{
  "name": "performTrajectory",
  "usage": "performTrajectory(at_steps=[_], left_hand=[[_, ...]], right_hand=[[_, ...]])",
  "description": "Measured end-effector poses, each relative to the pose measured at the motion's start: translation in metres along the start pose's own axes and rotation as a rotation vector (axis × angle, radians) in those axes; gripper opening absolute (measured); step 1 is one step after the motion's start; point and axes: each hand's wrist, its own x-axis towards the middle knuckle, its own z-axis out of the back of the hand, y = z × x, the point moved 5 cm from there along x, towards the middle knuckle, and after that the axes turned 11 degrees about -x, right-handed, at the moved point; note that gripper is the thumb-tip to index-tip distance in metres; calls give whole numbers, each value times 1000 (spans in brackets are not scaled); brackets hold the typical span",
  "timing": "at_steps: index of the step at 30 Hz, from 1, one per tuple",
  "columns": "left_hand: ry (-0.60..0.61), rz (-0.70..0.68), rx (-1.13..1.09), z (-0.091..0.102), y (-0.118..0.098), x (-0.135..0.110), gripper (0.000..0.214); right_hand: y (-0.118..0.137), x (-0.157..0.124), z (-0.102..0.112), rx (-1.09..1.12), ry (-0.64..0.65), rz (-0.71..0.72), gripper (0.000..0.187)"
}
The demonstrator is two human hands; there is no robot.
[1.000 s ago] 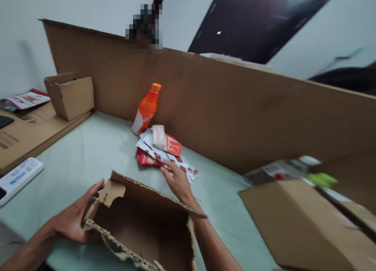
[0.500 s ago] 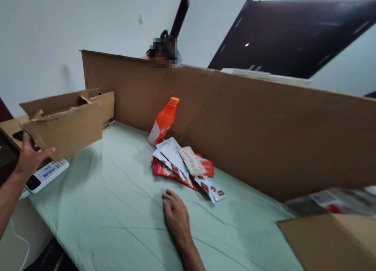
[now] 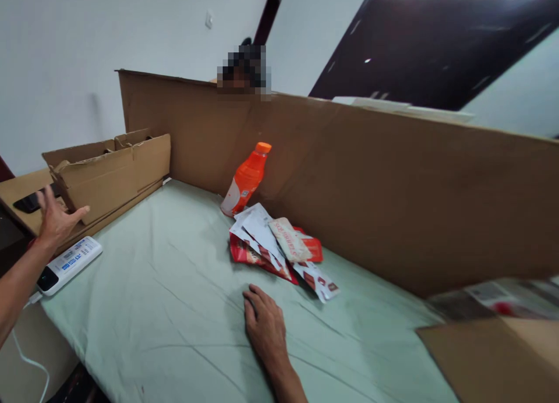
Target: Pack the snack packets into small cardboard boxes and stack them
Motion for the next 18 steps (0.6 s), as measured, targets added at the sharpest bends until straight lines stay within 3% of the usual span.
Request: performTrajectory(at_steps=[3,5,9,12,15,18], left_hand=[[-84,-76,-4,-9,-37,-36,102],[0,-192,-63,-37,-62,-63,94],[473,-446,-51,-139,-101,-116,67],[793,-544,44,-214,-127,-156,70],[934,-663,145,-253,-146,-192,65],[925,-764,186,-261,-154,-214,57]], right_hand=[[15,7,11,-44,56,-22,33],[25,13,16,-91,104,-32,32],[35,26,23,-156,194,-35,31],[33,23,40,-150,236,-10,32],[16,-1,82,-139,243,-13,32],[-31,-40,159,-201,133,-150,40]])
